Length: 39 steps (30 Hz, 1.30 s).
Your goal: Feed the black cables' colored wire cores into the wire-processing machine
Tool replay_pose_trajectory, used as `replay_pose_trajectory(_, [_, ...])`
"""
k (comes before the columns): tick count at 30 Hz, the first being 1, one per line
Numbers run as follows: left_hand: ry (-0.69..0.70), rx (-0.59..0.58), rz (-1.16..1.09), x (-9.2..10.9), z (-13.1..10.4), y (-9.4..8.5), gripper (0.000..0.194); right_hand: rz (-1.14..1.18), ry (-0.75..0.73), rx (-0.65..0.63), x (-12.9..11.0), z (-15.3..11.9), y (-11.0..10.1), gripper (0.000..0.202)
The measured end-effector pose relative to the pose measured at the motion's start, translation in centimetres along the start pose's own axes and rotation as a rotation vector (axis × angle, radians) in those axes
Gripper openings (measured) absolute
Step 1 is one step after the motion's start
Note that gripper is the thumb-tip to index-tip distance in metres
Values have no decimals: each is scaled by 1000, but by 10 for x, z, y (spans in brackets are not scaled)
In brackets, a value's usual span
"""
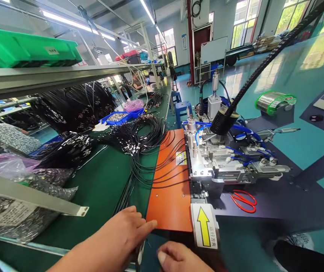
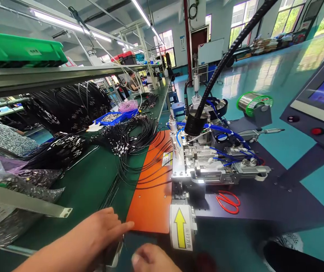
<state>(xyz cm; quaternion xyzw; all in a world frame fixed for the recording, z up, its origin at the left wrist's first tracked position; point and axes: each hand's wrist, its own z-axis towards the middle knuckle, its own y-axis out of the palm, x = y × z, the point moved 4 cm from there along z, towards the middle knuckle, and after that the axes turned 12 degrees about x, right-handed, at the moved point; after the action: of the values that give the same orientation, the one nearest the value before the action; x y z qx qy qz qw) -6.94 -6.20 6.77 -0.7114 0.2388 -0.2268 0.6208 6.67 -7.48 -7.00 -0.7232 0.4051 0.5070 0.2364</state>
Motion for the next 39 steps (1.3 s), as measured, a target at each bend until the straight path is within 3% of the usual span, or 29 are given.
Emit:
replay_pose_trajectory(2, [34, 86, -42, 6, 5, -5, 65, 53, -25, -23, -20, -2, -2, 23])
replay_pose_trajectory(4, [101, 162, -158, 14, 16, -10, 62, 60, -63, -22, -44, -10, -17, 16])
replay_pose_trajectory(7, [184, 211, -230, 21, 41, -9, 62, 71, -4, 80, -66, -26, -58, 17])
replay_pose_trajectory(9, [181, 218, -183, 23, 61, -1, 51, 69, -60, 183, -72, -35, -88, 23])
replay_pose_trajectory(11, [130, 236, -112, 25, 81, 10, 35, 22, -134, 448, -70, -40, -118, 23])
replay_pose_trajectory(12, [96, 251, -92, 26, 90, 16, 27, 2, -159, 508, -67, -41, -126, 23])
replay_pose_trajectory(16, [128, 415, -75, 40, 115, 35, 21, 24, -251, 591, -55, -32, -133, 22])
replay_pose_trajectory(19, [183, 550, -55, 42, 125, 44, 14, 122, -206, 748, -38, -33, -142, 38])
replay_pose_trajectory(23, [250, 665, -79, 35, 129, 51, 14, 28, -130, 929, -13, -55, -164, 44])
replay_pose_trajectory(27, [270, 740, -154, 32, 129, 54, 17, -154, -7, 939, -5, -69, -173, 33])
replay_pose_trajectory(31, [233, 762, -243, 31, 128, 55, 16, -172, 14, 944, -20, -59, -169, 28])
replay_pose_trajectory(39, [234, 804, -305, 30, 127, 50, 17, 128, -25, 650, -41, -32, -156, 19])
